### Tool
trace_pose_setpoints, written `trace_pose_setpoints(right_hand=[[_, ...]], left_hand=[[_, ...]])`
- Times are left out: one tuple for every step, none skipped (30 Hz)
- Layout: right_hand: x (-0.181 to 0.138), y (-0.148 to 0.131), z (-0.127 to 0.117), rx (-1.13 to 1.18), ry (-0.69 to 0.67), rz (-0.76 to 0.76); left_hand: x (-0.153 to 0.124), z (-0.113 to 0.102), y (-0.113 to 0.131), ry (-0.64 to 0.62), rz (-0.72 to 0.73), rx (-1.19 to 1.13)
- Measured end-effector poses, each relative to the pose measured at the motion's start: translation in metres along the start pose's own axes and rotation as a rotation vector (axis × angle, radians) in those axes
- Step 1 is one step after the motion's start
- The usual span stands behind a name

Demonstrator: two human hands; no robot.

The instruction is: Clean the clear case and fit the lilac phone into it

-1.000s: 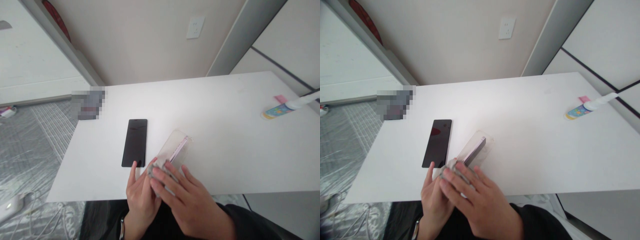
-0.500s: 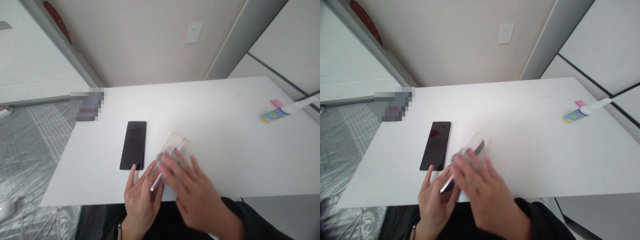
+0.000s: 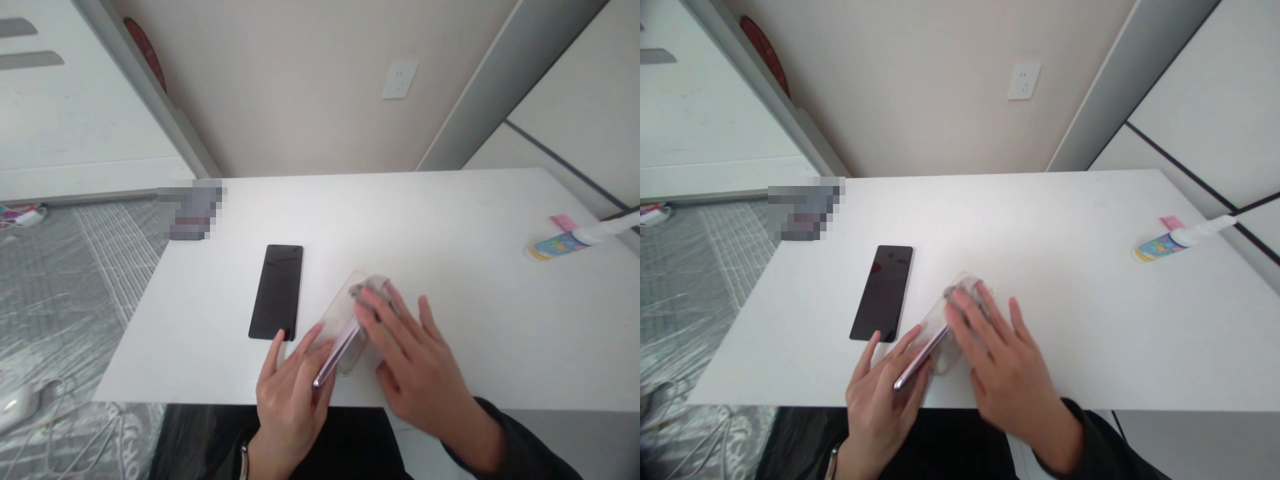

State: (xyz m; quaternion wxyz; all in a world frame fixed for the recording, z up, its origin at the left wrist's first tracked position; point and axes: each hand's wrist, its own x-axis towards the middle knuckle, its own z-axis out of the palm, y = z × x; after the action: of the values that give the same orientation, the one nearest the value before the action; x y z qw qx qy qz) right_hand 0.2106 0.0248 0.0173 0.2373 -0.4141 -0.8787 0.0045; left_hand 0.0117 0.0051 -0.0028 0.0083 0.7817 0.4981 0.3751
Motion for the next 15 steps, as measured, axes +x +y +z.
trace_pose_setpoints(right_hand=[[-0.0005,0.0001,-0.0003,0.025,-0.019,-0.059],[-0.0008,0.0002,-0.0006,0.049,-0.045,-0.116],[-0.0008,0.0005,-0.0008,0.058,-0.058,-0.144],[-0.0006,0.0009,-0.0008,0.043,-0.054,-0.129],[-0.0002,0.0012,-0.0006,0.015,-0.039,-0.077],[0.0002,0.001,-0.0003,-0.006,-0.027,-0.019],[0.0004,0.0002,0.0002,-0.009,-0.014,0.006],[0.0004,-0.0013,0.0007,0.005,-0.008,-0.012],[0.0,-0.0031,0.001,0.032,-0.015,-0.064],[-0.0004,-0.0047,0.0012,0.055,-0.033,-0.119],[-0.0009,-0.0058,0.0012,0.064,-0.042,-0.152],[-0.0013,-0.0061,0.0011,0.05,-0.036,-0.145],[-0.0015,-0.0058,0.0012,0.02,-0.018,-0.097],[-0.0016,-0.0053,0.0015,-0.008,-0.008,-0.037],[-0.0016,-0.0048,0.0021,-0.021,0.006,-0.008]], left_hand=[[0.0,0.0001,0.0001,0.012,0.015,0.002],[-0.0001,0.0002,0.0001,0.017,0.024,0.006],[-0.0001,0.0003,0.0001,0.018,0.026,0.008],[-0.0001,0.0005,0.0,0.018,0.024,0.009],[-0.0002,0.0006,-0.0002,0.011,0.019,0.008],[-0.0004,0.0007,-0.0005,-0.001,0.009,0.008],[-0.0007,0.0009,-0.0008,-0.006,0.006,0.01],[-0.0011,0.001,-0.0011,0.002,0.015,0.012],[-0.0017,0.0012,-0.0013,0.015,0.031,0.014],[-0.0022,0.0013,-0.0015,0.022,0.041,0.016],[-0.0026,0.0014,-0.0014,0.024,0.044,0.016],[-0.0029,0.0013,-0.0011,0.024,0.039,0.012],[-0.003,0.0013,-0.0007,0.018,0.028,0.006],[-0.0029,0.0012,-0.0001,0.009,0.011,0.002],[-0.0028,0.0011,0.0005,0.005,0.001,0.002]])
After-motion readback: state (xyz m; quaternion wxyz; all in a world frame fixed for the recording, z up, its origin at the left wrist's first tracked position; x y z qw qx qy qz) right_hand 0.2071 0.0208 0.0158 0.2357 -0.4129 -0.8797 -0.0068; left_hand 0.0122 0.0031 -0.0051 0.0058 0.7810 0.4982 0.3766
